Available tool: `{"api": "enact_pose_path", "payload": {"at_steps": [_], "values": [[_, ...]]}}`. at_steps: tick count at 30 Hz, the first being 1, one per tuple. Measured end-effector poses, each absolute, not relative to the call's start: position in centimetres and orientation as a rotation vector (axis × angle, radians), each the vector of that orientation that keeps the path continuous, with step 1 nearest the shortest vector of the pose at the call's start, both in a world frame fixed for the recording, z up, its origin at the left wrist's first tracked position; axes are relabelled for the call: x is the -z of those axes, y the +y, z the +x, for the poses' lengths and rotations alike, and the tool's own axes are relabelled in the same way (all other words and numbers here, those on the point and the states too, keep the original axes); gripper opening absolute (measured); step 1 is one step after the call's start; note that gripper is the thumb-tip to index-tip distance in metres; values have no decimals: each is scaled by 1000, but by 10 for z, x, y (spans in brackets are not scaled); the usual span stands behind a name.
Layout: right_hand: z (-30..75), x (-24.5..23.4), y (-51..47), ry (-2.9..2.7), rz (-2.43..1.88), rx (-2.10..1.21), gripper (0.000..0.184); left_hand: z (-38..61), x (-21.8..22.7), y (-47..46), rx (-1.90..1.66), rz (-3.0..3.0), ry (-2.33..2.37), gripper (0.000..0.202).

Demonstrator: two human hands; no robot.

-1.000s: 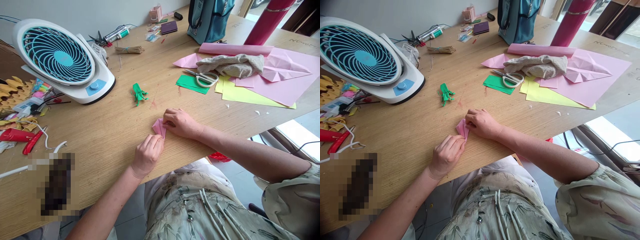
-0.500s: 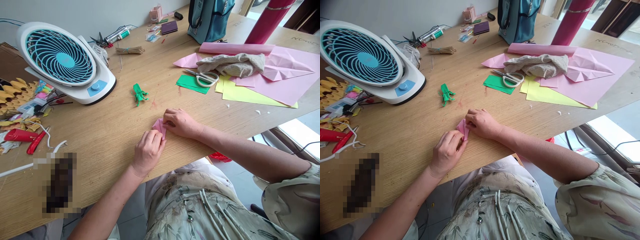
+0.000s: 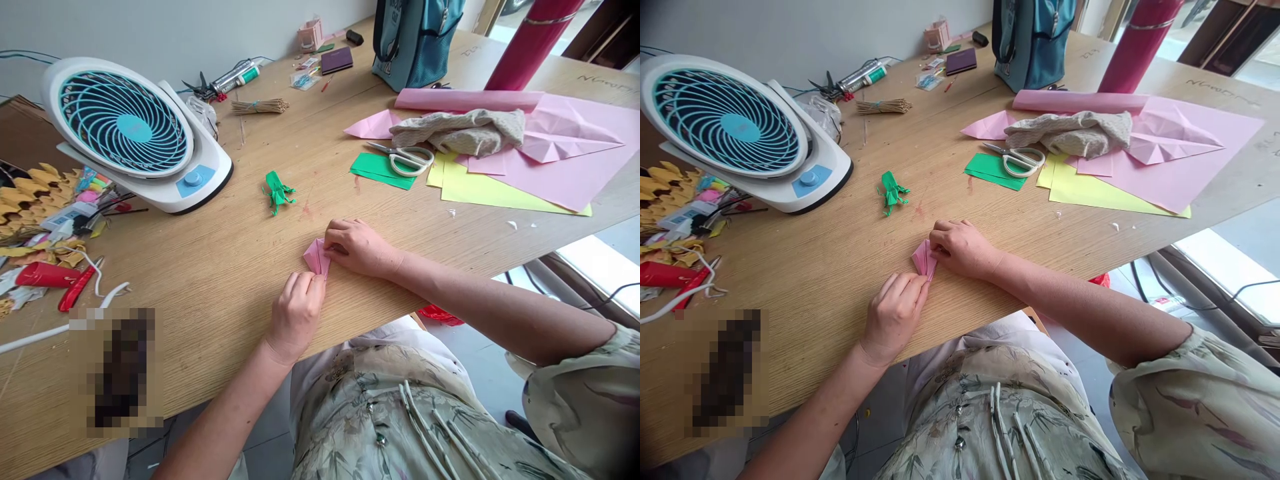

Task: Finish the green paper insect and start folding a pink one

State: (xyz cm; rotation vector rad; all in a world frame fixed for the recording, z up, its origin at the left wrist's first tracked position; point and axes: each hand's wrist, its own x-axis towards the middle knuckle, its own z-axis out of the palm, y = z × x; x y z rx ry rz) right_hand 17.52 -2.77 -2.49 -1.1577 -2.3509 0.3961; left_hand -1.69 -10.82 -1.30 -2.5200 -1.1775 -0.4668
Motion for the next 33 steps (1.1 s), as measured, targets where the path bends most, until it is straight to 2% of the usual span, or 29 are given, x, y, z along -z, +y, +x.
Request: {"api": "enact_pose_path", "payload": {"at_steps": [10, 20, 27, 33], "values": [[175, 25, -28, -2348, -1149, -390, 14, -23, 8, -102, 246, -2541, -979, 21], [176, 23, -29, -2355, -1158, -401, 15, -28, 1, -106, 238, -2615, -937, 18], [177, 24, -28, -2345, -1150, -405, 12, -33, 9, -104, 341, -2653, -990, 14], [178, 21, -32, -2339, -1163, -439, 10, -32, 12, -103, 517, -2690, -1101, 19]]}}
